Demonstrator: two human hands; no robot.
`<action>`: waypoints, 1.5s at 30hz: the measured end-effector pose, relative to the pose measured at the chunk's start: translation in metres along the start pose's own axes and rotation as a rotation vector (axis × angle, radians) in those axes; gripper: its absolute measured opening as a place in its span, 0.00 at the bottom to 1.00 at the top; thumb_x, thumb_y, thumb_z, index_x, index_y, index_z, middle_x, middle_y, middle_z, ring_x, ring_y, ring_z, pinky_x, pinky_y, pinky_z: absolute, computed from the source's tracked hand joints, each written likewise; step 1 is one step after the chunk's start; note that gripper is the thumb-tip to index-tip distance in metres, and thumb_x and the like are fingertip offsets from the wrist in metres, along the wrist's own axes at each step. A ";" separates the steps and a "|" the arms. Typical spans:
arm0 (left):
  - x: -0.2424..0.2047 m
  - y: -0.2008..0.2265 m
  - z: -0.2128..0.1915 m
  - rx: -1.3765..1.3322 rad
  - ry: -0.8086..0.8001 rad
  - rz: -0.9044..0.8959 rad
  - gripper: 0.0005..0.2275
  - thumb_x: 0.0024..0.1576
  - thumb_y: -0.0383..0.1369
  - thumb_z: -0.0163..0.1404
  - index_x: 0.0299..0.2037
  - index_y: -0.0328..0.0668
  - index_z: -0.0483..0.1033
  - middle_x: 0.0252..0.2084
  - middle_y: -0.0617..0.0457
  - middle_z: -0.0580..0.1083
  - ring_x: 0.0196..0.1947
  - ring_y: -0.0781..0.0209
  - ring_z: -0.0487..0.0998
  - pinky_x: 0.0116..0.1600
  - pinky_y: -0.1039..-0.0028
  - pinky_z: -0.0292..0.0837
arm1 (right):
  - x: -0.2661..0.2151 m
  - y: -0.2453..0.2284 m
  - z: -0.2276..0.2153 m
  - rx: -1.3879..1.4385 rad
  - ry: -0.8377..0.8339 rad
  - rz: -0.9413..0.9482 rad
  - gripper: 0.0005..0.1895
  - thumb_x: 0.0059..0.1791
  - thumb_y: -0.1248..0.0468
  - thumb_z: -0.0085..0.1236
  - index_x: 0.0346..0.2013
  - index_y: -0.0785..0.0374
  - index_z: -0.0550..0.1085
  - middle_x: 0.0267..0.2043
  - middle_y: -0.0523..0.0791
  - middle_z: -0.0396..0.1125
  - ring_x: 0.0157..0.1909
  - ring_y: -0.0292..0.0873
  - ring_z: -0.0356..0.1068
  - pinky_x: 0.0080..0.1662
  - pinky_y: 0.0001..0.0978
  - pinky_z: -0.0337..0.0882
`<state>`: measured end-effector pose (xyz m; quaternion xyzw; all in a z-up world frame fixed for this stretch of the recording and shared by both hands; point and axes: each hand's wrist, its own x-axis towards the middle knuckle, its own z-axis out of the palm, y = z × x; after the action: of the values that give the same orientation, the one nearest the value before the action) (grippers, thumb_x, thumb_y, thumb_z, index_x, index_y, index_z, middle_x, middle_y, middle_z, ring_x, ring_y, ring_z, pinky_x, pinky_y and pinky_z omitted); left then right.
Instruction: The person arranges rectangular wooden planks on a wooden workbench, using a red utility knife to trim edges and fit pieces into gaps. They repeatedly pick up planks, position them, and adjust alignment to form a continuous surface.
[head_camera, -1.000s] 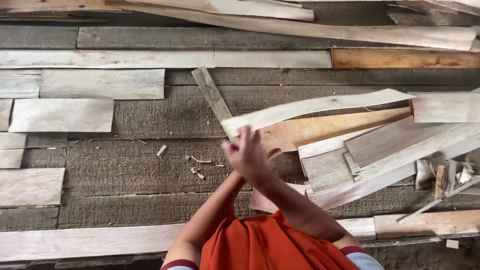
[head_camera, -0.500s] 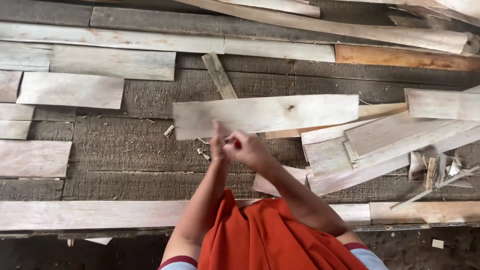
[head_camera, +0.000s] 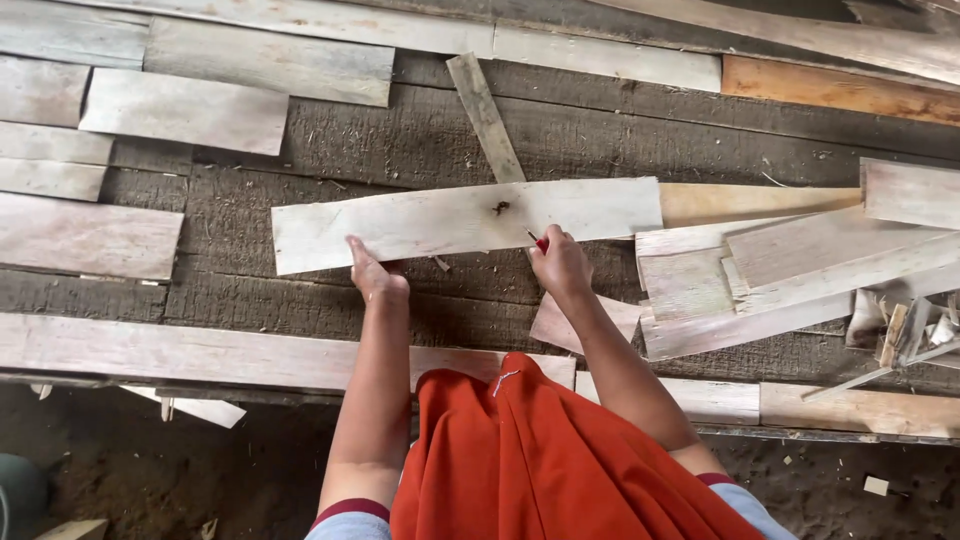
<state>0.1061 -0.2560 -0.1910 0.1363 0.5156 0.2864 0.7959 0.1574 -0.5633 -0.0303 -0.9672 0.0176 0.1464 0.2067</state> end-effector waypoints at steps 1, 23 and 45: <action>-0.011 0.006 0.002 0.063 -0.049 -0.034 0.34 0.56 0.46 0.64 0.63 0.41 0.56 0.58 0.34 0.65 0.56 0.36 0.73 0.59 0.32 0.70 | 0.000 0.000 0.007 -0.012 -0.039 0.007 0.10 0.50 0.54 0.56 0.42 0.52 0.70 0.46 0.47 0.68 0.50 0.59 0.74 0.49 0.59 0.74; -0.127 0.028 0.080 0.089 -0.428 -0.044 0.15 0.62 0.38 0.55 0.53 0.46 0.64 0.48 0.47 0.72 0.49 0.46 0.78 0.57 0.42 0.76 | -0.001 -0.007 0.030 -0.060 0.233 -0.079 0.09 0.46 0.57 0.58 0.40 0.52 0.72 0.45 0.44 0.66 0.44 0.59 0.75 0.44 0.57 0.77; -0.211 -0.013 0.132 0.042 -0.658 -0.259 0.18 0.61 0.36 0.57 0.50 0.38 0.61 0.45 0.40 0.78 0.45 0.46 0.82 0.56 0.43 0.76 | -0.013 -0.017 -0.048 -0.075 -0.356 -0.022 0.36 0.41 0.68 0.61 0.63 0.39 0.70 0.63 0.45 0.58 0.60 0.60 0.70 0.58 0.62 0.70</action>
<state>0.1646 -0.3814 0.0161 0.1712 0.2504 0.1129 0.9462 0.1595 -0.5673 0.0226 -0.9331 -0.0353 0.3137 0.1721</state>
